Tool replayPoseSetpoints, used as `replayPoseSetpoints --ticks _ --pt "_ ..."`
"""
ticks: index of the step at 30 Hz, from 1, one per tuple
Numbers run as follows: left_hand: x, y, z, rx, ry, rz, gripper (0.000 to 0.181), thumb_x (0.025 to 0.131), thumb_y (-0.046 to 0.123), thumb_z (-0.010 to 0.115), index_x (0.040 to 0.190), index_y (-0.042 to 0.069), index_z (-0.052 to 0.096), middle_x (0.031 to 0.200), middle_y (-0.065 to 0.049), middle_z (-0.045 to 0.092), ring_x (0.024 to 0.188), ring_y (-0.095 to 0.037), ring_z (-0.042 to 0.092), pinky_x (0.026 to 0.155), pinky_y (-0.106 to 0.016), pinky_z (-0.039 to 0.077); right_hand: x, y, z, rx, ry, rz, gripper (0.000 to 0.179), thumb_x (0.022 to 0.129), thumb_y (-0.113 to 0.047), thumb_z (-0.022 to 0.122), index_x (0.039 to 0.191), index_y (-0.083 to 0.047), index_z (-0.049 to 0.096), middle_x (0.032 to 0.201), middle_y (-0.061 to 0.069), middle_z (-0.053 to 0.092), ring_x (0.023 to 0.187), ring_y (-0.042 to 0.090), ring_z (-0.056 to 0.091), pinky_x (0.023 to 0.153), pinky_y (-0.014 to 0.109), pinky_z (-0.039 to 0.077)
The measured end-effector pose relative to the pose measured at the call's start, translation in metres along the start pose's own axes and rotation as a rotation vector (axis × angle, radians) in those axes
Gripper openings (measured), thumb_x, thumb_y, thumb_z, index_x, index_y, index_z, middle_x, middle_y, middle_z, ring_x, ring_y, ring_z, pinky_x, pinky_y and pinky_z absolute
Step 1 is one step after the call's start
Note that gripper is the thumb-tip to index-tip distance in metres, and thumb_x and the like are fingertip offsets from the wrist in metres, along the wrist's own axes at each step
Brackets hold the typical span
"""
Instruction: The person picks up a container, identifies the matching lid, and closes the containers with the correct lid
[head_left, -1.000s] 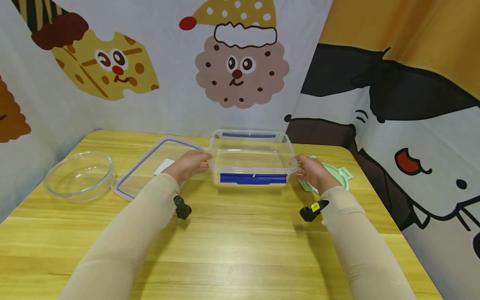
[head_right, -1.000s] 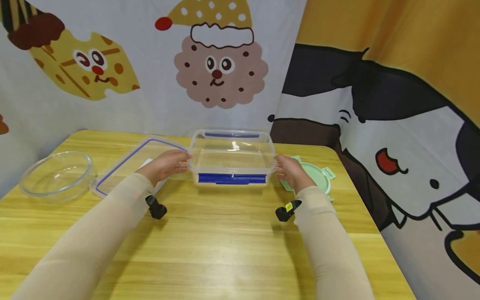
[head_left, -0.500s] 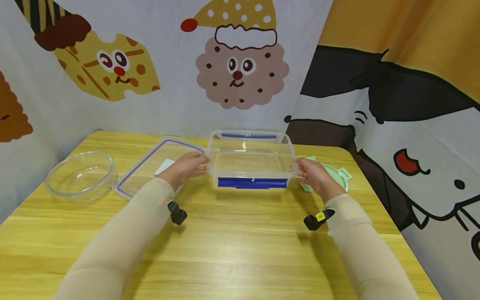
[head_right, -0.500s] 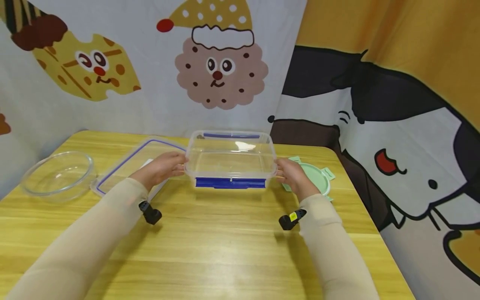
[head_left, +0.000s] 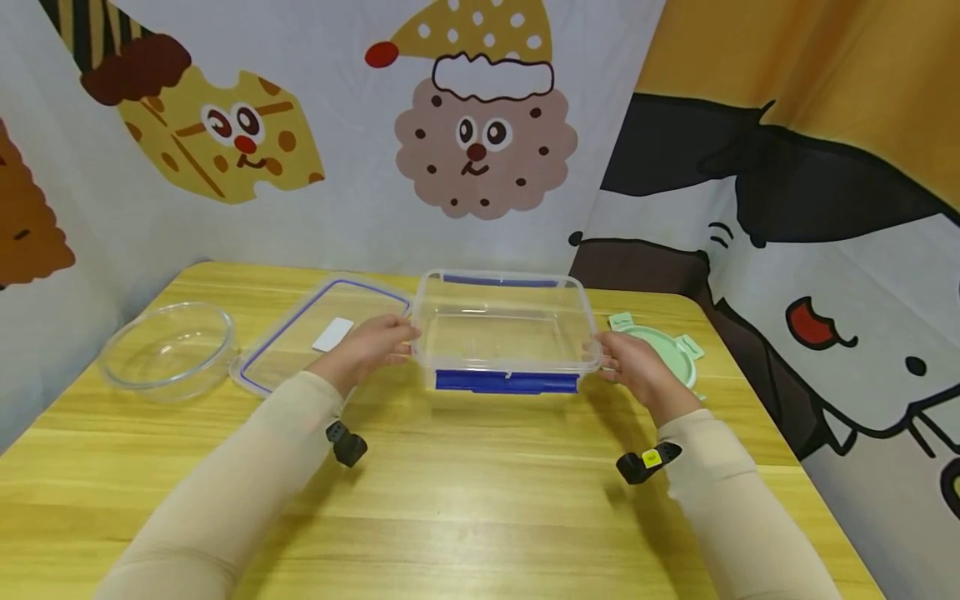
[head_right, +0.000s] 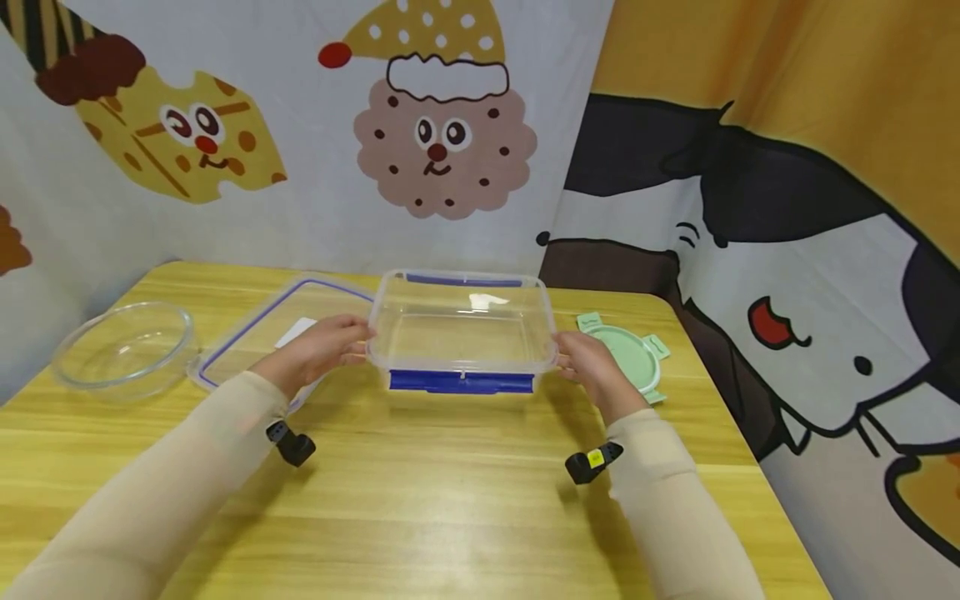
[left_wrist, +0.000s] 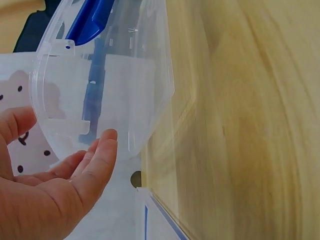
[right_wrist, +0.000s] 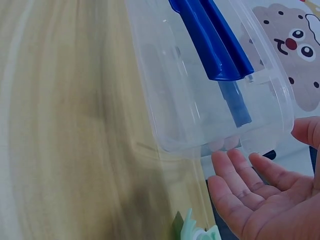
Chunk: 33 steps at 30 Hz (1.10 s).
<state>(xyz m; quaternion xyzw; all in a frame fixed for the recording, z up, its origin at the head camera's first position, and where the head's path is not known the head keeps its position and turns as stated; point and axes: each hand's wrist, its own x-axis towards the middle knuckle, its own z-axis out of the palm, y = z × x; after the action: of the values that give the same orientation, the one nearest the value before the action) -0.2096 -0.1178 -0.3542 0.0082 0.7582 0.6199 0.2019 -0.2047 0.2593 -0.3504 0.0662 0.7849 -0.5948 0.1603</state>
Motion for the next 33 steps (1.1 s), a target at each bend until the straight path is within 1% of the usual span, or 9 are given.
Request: replayPoseSetpoints --ticks 3,9,14,18,21,24,29,31,33 --pt "-0.004 -0.002 0.001 0.005 0.001 0.013 0.034 0.1 0.017 0.046 0.122 -0.009 0.042 0.142 -0.027 0.039 0.128 -0.042 0.043 0.109 -0.046 0.038 -0.005 0.002 0.001 -0.003 0.008 -0.013 0.058 0.102 -0.034 0.041 0.142 0.008 0.033 0.124 0.011 0.055 0.096 0.006 0.059 0.097 0.031 0.048" --pt "-0.01 -0.005 0.002 0.011 -0.002 0.015 0.048 0.1 0.017 0.047 0.135 -0.012 0.034 0.143 -0.028 0.037 0.129 -0.043 0.041 0.108 -0.045 0.039 -0.014 0.005 0.003 0.004 0.022 -0.023 0.057 0.102 -0.034 0.042 0.14 0.009 0.035 0.116 0.004 0.056 0.094 0.006 0.059 0.089 0.023 0.05" --pt "-0.017 -0.006 0.004 0.003 0.006 0.019 0.051 0.1 0.016 0.047 0.138 -0.014 0.03 0.143 -0.03 0.036 0.128 -0.043 0.042 0.108 -0.047 0.039 -0.021 0.007 0.006 0.003 0.023 -0.029 0.059 0.102 -0.034 0.042 0.141 0.009 0.033 0.128 0.013 0.054 0.096 0.005 0.059 0.085 0.019 0.05" --pt "-0.022 -0.006 0.006 0.007 0.019 0.028 0.048 0.099 0.015 0.047 0.135 -0.014 0.034 0.139 -0.03 0.04 0.124 -0.042 0.046 0.107 -0.046 0.041 -0.026 0.008 0.007 -0.004 0.03 -0.018 0.06 0.102 -0.036 0.042 0.144 0.007 0.032 0.141 0.021 0.045 0.099 0.005 0.058 0.083 0.018 0.05" --pt "-0.024 -0.006 0.008 0.003 0.026 0.027 0.046 0.099 0.014 0.048 0.133 -0.014 0.037 0.136 -0.03 0.043 0.123 -0.041 0.047 0.106 -0.046 0.041 -0.029 0.009 0.008 -0.003 0.032 -0.015 0.062 0.102 -0.037 0.043 0.144 0.007 0.032 0.143 0.022 0.043 0.101 0.006 0.058 0.084 0.018 0.051" --pt "-0.026 -0.007 0.009 0.005 0.024 0.029 0.048 0.099 0.014 0.048 0.135 -0.015 0.035 0.137 -0.031 0.042 0.123 -0.042 0.046 0.107 -0.046 0.041 -0.031 0.01 0.008 -0.003 0.028 -0.017 0.064 0.102 -0.039 0.044 0.143 0.008 0.031 0.138 0.021 0.047 0.101 0.007 0.058 0.084 0.018 0.051" --pt "-0.029 -0.01 0.009 0.018 0.019 0.033 0.051 0.099 0.014 0.049 0.137 -0.016 0.033 0.137 -0.031 0.042 0.123 -0.043 0.047 0.105 -0.045 0.043 -0.035 0.012 0.008 0.012 0.026 -0.032 0.062 0.102 -0.037 0.044 0.14 0.01 0.034 0.117 0.005 0.059 0.095 0.004 0.059 0.082 0.018 0.051" --pt "-0.029 -0.011 0.01 0.017 0.018 0.031 0.051 0.099 0.015 0.049 0.137 -0.015 0.034 0.137 -0.031 0.043 0.123 -0.043 0.047 0.105 -0.044 0.043 -0.037 0.014 0.008 0.021 0.027 -0.038 0.06 0.102 -0.035 0.044 0.139 0.011 0.035 0.109 -0.001 0.06 0.094 0.003 0.06 0.081 0.018 0.052" --pt "-0.03 -0.012 0.01 0.017 0.017 0.028 0.051 0.099 0.015 0.049 0.137 -0.015 0.034 0.137 -0.03 0.043 0.123 -0.042 0.047 0.105 -0.043 0.044 -0.037 0.015 0.009 0.026 0.027 -0.043 0.058 0.102 -0.033 0.044 0.139 0.011 0.036 0.106 -0.003 0.061 0.093 0.003 0.06 0.08 0.018 0.052"
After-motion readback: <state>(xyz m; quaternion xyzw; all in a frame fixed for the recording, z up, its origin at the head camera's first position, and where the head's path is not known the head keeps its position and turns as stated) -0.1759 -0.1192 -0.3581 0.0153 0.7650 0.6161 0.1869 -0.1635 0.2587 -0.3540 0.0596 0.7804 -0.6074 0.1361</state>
